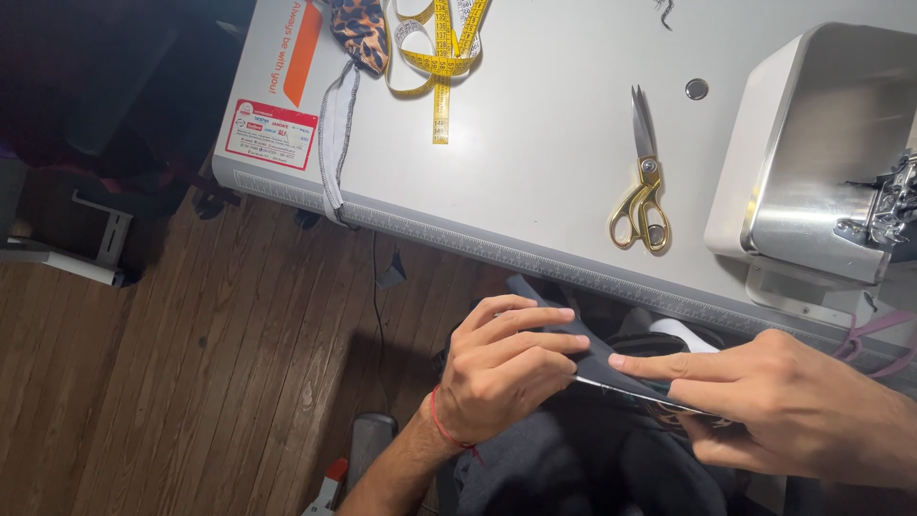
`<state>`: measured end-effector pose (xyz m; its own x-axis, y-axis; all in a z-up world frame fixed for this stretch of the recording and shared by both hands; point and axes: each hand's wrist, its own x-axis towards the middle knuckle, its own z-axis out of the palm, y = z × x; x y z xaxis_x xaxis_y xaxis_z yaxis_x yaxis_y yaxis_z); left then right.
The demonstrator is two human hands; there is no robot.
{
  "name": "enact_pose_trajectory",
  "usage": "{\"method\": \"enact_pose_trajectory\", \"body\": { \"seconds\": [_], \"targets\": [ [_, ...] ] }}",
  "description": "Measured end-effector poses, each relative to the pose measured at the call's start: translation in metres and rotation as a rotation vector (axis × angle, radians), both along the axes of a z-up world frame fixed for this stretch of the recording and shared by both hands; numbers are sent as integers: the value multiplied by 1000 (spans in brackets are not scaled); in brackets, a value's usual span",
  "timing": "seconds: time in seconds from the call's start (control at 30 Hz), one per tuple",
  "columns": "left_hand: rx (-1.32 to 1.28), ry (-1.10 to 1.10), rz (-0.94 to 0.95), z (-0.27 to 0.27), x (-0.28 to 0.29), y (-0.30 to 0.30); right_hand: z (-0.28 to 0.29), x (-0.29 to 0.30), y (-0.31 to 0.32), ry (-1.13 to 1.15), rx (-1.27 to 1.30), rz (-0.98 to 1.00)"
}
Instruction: Trimming excess fabric and threads from leopard print bikini pieces using scissors and preparing them for sewing on an overlock machine.
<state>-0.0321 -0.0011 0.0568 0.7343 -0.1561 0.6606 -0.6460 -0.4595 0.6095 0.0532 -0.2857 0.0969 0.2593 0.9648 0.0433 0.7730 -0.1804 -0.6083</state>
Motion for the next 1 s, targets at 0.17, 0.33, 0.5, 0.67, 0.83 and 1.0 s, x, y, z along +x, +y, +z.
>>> {"method": "enact_pose_trajectory", "body": {
  "seconds": [0.17,0.33,0.5,0.67,0.83,1.0],
  "targets": [
    [-148,-8,37,-16,-1,-5,2,9,7,160,12,40],
    [-82,-70,73,-27,-4,-5,2,16,16,417,-12,59],
    [35,-208,112,-23,-3,-1,-9,20,11,523,-25,104],
    [56,-276,124,-18,-5,2,-21,23,4,548,37,110],
    [-104,-36,-128,-19,-12,-1,-24,25,3,609,104,59],
    [-225,151,-151,-18,-14,-5,-28,23,3,612,113,38]
  ]
}}
